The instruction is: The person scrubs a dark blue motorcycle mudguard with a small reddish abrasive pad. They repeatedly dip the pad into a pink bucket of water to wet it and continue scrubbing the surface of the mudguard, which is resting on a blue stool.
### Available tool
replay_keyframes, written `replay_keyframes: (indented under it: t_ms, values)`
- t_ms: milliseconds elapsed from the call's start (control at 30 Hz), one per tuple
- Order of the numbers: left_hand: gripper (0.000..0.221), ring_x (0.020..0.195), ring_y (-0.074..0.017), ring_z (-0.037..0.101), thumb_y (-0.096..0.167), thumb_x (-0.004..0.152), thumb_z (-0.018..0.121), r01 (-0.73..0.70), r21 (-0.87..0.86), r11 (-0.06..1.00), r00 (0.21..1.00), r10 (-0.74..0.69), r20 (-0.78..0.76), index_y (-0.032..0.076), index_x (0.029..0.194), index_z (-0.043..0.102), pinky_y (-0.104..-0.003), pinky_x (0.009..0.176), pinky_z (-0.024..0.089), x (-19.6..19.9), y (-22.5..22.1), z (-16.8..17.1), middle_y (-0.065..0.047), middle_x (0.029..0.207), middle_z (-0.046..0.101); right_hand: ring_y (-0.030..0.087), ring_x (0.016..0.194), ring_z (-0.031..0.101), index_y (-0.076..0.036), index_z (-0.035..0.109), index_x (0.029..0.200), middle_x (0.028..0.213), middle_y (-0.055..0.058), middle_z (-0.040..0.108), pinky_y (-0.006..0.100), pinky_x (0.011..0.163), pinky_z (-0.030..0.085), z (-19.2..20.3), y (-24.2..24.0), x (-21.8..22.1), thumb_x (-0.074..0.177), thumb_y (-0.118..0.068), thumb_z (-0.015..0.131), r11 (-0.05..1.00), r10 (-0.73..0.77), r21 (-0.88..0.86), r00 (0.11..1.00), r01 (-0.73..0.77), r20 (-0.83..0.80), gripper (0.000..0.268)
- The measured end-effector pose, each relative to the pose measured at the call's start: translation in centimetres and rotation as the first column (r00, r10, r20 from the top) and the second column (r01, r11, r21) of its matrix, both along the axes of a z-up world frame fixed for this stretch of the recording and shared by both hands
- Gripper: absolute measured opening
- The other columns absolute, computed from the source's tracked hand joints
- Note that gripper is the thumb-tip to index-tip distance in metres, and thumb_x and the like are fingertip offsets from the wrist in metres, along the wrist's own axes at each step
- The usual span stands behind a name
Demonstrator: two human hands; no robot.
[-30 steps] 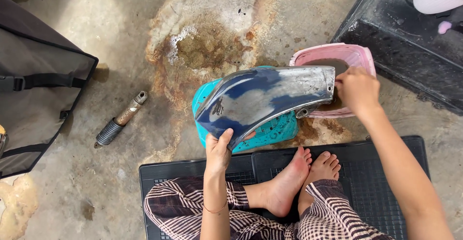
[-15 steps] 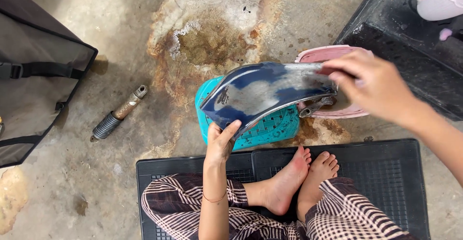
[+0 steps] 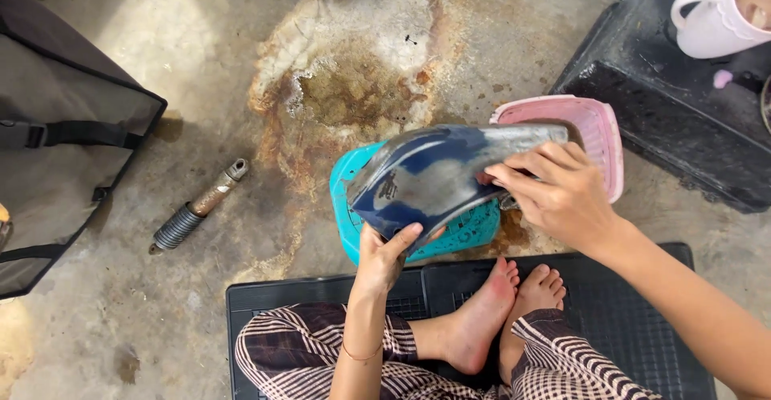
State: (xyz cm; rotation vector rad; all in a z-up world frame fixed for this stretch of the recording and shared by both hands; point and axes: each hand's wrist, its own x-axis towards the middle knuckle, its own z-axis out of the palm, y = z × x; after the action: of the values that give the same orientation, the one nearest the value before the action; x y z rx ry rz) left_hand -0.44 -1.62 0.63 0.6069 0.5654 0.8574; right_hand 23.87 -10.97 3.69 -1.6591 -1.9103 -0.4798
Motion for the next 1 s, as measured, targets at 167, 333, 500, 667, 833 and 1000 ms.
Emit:
replay_keyframes:
  t_ms: [167, 333, 500, 667, 833, 1000]
  values:
    - [0.038, 0.098, -0.0407, 0.069, -0.015, 0.08, 0.069, 0.046, 0.023, 0.999, 0.999, -0.045, -0.012, -0.01, 0.117, 0.062, -0.057, 0.078, 0.061, -0.2, 0.3, -0.3, -0.029, 0.106, 0.071, 0.021, 0.088, 0.064, -0.018, 0.083, 0.101, 0.097, 0.001, 0.071, 0.03, 0.072, 0.048, -1.1, -1.7, 0.2, 0.1, -0.02, 0.074, 0.993, -0.097, -0.068, 0.995, 0.095, -0.035, 0.009]
    - [0.037, 0.096, -0.0378, 0.07, -0.015, 0.081, 0.069, 0.07, 0.081, 0.994, 0.998, -0.069, -0.011, -0.009, 0.118, 0.063, -0.052, 0.077, 0.064, -0.2, 0.4, -1.3, -0.027, 0.104, 0.072, 0.017, 0.088, 0.06, -0.019, 0.081, 0.101, 0.094, 0.002, 0.069, 0.028, 0.075, 0.045, 0.8, 0.1, -2.0, 0.099, -0.017, 0.071, 0.993, -0.069, -0.093, 0.997, 0.071, 0.018, 0.01]
    - [0.032, 0.093, -0.0302, 0.071, -0.013, 0.082, 0.071, 0.08, 0.117, 0.99, 0.997, -0.08, -0.01, -0.007, 0.113, 0.067, -0.046, 0.077, 0.064, 0.0, 0.0, 0.5, -0.022, 0.099, 0.073, 0.022, 0.093, 0.062, -0.013, 0.082, 0.099, 0.098, 0.004, 0.07, 0.032, 0.079, 0.051, 0.2, -1.7, -0.8, 0.1, -0.013, 0.075, 0.991, -0.116, -0.066, 0.993, 0.116, 0.003, 0.007]
    - [0.032, 0.092, -0.0293, 0.072, -0.012, 0.082, 0.071, 0.069, 0.101, 0.992, 0.998, -0.07, -0.002, -0.007, 0.114, 0.067, -0.042, 0.076, 0.063, -0.2, 0.1, 0.4, -0.021, 0.099, 0.073, 0.02, 0.09, 0.061, -0.017, 0.082, 0.099, 0.095, 0.003, 0.07, 0.03, 0.077, 0.05, 1.2, 0.8, -3.2, 0.098, -0.014, 0.074, 0.997, -0.076, -0.007, 0.996, 0.077, 0.045, 0.008]
    - [0.036, 0.095, -0.0316, 0.071, -0.013, 0.081, 0.071, 0.045, 0.069, 0.997, 0.999, -0.046, 0.017, -0.009, 0.116, 0.065, -0.042, 0.077, 0.063, -0.6, -0.3, -1.1, -0.023, 0.1, 0.072, 0.018, 0.09, 0.06, -0.019, 0.082, 0.101, 0.094, 0.003, 0.071, 0.027, 0.079, 0.051, -0.9, -2.4, -0.9, 0.099, -0.015, 0.073, 0.982, -0.169, -0.083, 0.986, 0.168, -0.001, 0.01]
    - [0.045, 0.098, -0.032, 0.069, -0.011, 0.076, 0.074, -0.059, 0.012, 0.998, 0.998, 0.059, 0.008, -0.009, 0.119, 0.063, -0.046, 0.079, 0.063, -1.1, -1.7, 1.1, -0.025, 0.104, 0.072, 0.019, 0.094, 0.068, -0.013, 0.08, 0.111, 0.104, 0.004, 0.074, 0.03, 0.084, 0.055, -3.7, -4.5, -0.4, 0.101, -0.016, 0.078, 0.948, -0.304, -0.14, 0.679, 0.287, -0.668, 0.011]
